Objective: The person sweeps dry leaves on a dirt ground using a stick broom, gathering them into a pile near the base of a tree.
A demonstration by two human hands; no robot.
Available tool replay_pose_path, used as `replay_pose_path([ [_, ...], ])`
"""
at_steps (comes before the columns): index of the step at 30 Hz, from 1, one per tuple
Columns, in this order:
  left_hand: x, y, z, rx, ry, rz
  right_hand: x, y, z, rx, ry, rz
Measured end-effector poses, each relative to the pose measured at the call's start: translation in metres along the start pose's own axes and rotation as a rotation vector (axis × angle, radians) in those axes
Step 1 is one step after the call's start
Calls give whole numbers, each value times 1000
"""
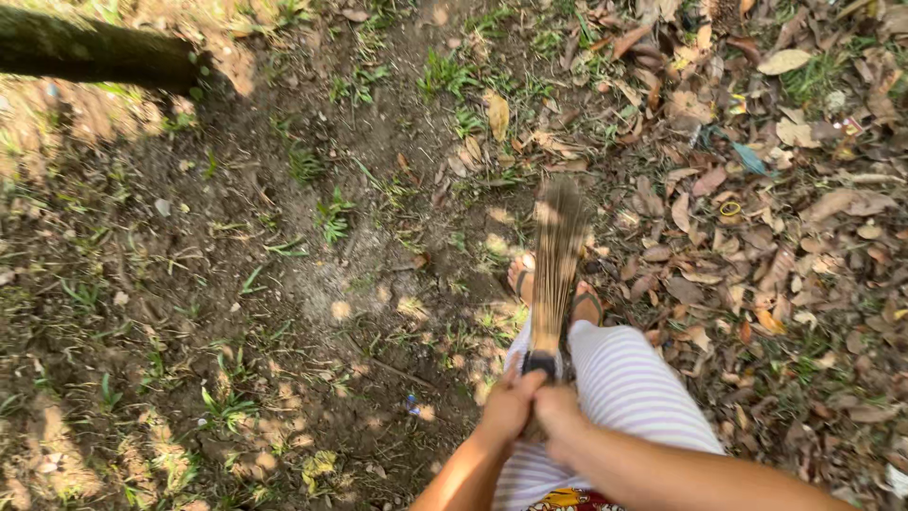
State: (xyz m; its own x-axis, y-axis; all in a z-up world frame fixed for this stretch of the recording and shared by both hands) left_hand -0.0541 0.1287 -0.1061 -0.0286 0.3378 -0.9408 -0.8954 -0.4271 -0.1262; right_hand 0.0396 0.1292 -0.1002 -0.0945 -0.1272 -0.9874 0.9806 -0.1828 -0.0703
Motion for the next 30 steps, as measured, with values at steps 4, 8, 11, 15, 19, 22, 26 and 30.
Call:
replay_pose_path([
  [4, -24, 73, 25, 120, 47, 284, 5, -65, 6, -268, 138, -217],
  [8, 9, 85, 59, -88, -73, 539, 50, -109, 0, -270, -55, -403],
  [11, 85, 51, 57, -166, -197, 550, 119, -80, -43, -382, -262, -404],
  [15, 196, -64, 19, 560, 23, 363, 149, 26, -140, 130, 128, -437],
  [19, 208, -189, 12, 708, 89, 219, 132, 165, -192, 169, 105, 82],
  [22, 175, -249, 43, 747, -56, -9, 113, 203, -197, 402, 242, 172],
  [26, 125, -242, 58, 667, -125, -259, 76, 174, -157, 452, 274, 2],
  [30, 58, -168, 50, 303, -100, -235, 30, 102, -87, 387, -6, -82],
])
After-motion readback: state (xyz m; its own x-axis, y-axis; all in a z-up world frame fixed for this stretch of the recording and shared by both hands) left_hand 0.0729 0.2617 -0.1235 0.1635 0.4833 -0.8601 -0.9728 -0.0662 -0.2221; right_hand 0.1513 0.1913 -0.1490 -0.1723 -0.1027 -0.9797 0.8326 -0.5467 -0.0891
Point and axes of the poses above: each hand's wrist, its own x-axis towards the middle knuckle, its own y-axis out of the back of the hand, z = x × y, the point moved 9 cm from there along x, towards the middle knuckle, and after that the axes turned 1 degree about -z, right-handed, at the moved point
